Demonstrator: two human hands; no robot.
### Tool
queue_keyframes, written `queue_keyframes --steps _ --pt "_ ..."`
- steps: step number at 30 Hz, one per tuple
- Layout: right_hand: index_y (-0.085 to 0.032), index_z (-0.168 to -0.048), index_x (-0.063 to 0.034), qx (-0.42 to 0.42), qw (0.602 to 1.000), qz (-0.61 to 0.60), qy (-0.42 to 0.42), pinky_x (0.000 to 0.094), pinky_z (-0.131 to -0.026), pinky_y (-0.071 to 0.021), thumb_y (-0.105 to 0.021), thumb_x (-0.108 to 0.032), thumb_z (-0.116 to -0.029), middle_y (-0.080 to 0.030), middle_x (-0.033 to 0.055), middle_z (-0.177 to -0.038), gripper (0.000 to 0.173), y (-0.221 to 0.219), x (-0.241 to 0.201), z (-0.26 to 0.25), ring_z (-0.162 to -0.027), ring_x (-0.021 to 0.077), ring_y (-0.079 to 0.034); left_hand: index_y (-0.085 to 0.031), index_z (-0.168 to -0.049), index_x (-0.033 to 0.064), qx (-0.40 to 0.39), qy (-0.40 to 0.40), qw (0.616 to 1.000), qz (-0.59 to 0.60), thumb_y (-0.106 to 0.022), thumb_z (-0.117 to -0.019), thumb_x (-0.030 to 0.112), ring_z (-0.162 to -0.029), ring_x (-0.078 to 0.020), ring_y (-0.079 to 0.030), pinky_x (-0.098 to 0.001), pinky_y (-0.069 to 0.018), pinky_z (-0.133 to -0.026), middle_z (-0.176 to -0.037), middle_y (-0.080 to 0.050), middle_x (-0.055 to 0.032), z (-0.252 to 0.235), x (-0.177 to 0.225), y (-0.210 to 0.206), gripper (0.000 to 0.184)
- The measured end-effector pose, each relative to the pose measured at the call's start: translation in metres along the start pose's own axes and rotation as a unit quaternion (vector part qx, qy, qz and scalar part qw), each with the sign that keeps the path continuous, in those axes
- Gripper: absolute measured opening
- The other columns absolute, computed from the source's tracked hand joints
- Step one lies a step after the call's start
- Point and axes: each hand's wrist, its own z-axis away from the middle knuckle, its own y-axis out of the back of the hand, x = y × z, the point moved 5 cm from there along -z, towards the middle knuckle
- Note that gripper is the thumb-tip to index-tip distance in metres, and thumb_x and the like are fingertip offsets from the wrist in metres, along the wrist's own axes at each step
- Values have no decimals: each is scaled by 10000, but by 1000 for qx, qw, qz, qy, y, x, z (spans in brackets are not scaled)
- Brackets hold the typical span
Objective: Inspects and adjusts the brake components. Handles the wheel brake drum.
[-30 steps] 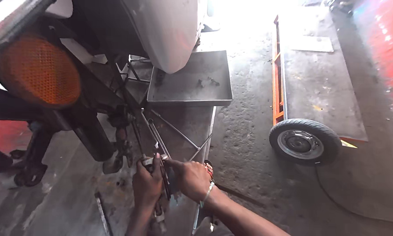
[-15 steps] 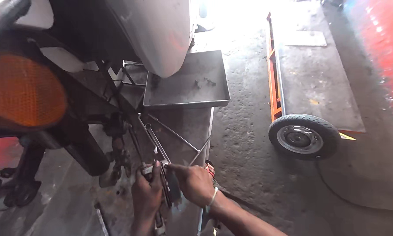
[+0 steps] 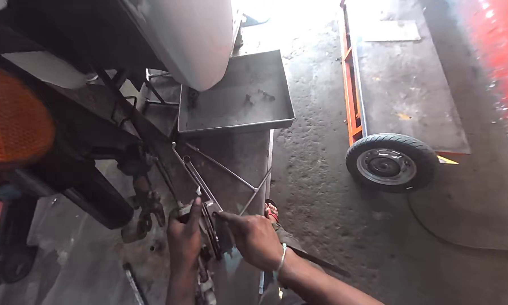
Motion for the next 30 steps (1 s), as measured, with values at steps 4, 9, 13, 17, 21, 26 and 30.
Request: queue_keyframes --steps 4,9,13,17,21,26,30 --pt "-601 -1446 -310 -49 997 40 -44 584 -865 -519 -478 -213 -1069 -744 154 -1070 408 -1 -5 -21 -1026 367 -698 -522 -1279 -27 -36 20 999 12 -681 -993 281 -825 -112 -606 -329 -526 -791 -959 -628 -89 -2 -5 -2 449" --pt "-585 -1474 -253 -19 999 35 -5 604 -890 -509 -437 -187 -1060 -740 211 -1066 445 1 -9 -2 -1035 415 -697 -523 -1302 -47 -17 28 999 -22 -649 -1012 333 -861 -200 -619 -421 -520 -810 -999 -642 -151 -11 1 -2 495" --pt "-570 -1468 -332 -56 996 55 -48 588 -863 -520 -549 -209 -1034 -736 155 -1097 452 0 -10 -23 -1045 375 -689 -519 -1315 -25 -30 34 998 -47 -631 -1018 379 -858 -237 -613 -461 -514 -792 -1004 -636 -161 -9 -3 -3 514" --pt "-563 -1490 -263 -10 998 56 -13 594 -862 -519 -444 -197 -1063 -735 201 -1049 448 -3 -11 -5 -1020 404 -700 -517 -1320 -41 -24 23 998 -50 -625 -1023 376 -873 -251 -628 -471 -519 -815 -1009 -645 -177 -14 2 -3 523" --pt "-567 -1470 -308 -45 995 81 -39 581 -851 -526 -524 -250 -1052 -736 154 -1087 424 -5 -14 -23 -1033 370 -694 -506 -1332 -35 -35 18 997 -68 -615 -1021 413 -866 -278 -619 -501 -512 -795 -1010 -638 -191 -13 -4 -3 557" --pt "-513 -1525 -280 -38 996 69 -33 597 -911 -502 -425 -194 -1074 -722 206 -1128 468 -1 -16 -7 -1093 407 -679 -525 -1318 -46 -33 1 998 -57 -626 -1022 383 -896 -275 -638 -495 -524 -822 -1034 -652 -194 -17 0 -5 531" --pt "-564 -1475 -302 -39 997 64 -31 588 -887 -518 -497 -252 -1066 -730 159 -1120 417 -5 -14 -21 -1074 375 -683 -494 -1352 -47 -43 14 997 -62 -616 -1024 410 -924 -304 -628 -527 -509 -841 -1067 -642 -216 -16 -5 -5 575"
